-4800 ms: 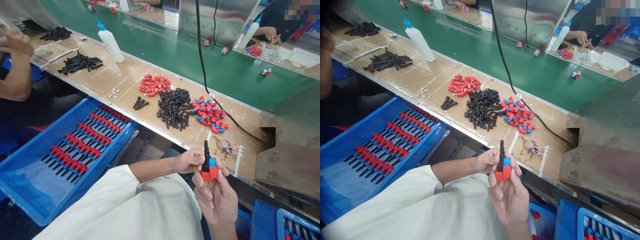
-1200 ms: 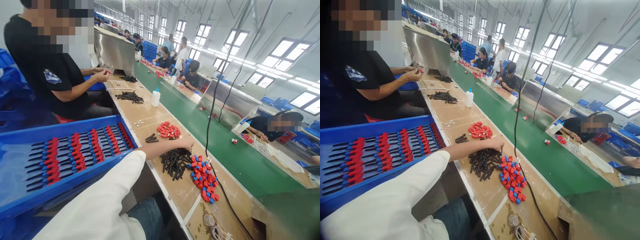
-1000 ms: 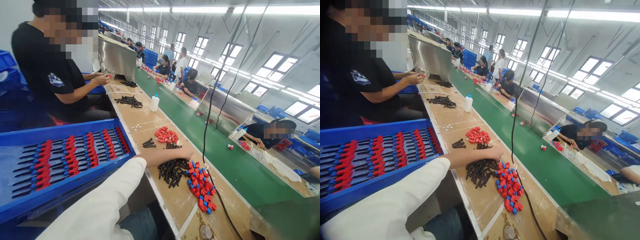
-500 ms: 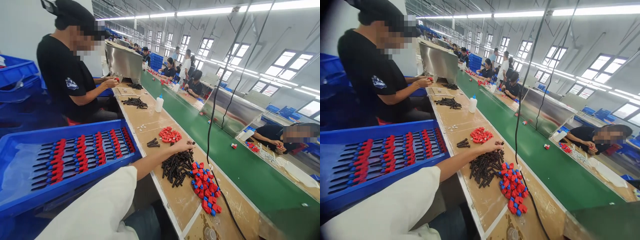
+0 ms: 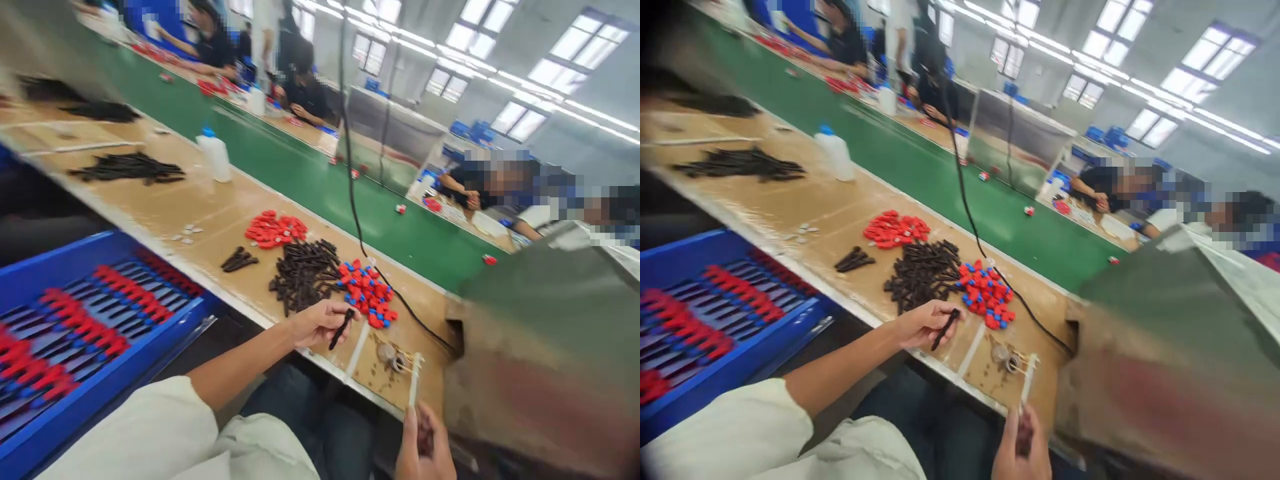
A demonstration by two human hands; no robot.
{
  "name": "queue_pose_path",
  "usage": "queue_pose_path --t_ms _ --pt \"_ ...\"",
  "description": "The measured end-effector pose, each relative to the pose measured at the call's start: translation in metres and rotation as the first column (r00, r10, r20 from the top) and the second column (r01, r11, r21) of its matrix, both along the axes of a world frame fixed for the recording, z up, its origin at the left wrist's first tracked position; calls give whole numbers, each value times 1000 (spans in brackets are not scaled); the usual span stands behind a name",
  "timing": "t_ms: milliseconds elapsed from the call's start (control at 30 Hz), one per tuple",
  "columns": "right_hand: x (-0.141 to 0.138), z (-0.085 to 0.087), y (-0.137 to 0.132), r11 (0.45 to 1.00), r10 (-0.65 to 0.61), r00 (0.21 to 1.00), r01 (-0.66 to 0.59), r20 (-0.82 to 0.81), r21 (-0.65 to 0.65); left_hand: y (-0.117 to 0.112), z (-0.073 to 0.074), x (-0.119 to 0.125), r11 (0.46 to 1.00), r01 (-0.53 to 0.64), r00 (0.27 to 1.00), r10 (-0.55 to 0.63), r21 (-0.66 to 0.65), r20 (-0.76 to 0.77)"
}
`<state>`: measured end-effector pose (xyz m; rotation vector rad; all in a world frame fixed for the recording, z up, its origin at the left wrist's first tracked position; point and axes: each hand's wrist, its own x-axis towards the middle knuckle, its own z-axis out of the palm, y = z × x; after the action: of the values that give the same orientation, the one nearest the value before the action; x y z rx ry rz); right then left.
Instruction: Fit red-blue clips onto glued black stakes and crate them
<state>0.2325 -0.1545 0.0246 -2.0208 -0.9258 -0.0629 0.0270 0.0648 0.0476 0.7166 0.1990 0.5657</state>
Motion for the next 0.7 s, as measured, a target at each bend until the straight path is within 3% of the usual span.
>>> queue_pose_path --t_ms 167,267,467,700 --pt "22 17 22 997 -42 988 33 -151 -64 -34 -30 18 979 121 992 -126 -163 -25" --pt "34 12 35 998 2 981 -15 -195 -66 -42 -42 26 964 162 985 -171 -209 -30" --pt "44 -10 49 996 81 956 -90 -280 -18 -45 -54 32 950 192 978 -205 -244 -29" --pt "46 -6 56 990 137 942 -137 -307 22 -46 -60 37 944 175 983 -181 -278 4"
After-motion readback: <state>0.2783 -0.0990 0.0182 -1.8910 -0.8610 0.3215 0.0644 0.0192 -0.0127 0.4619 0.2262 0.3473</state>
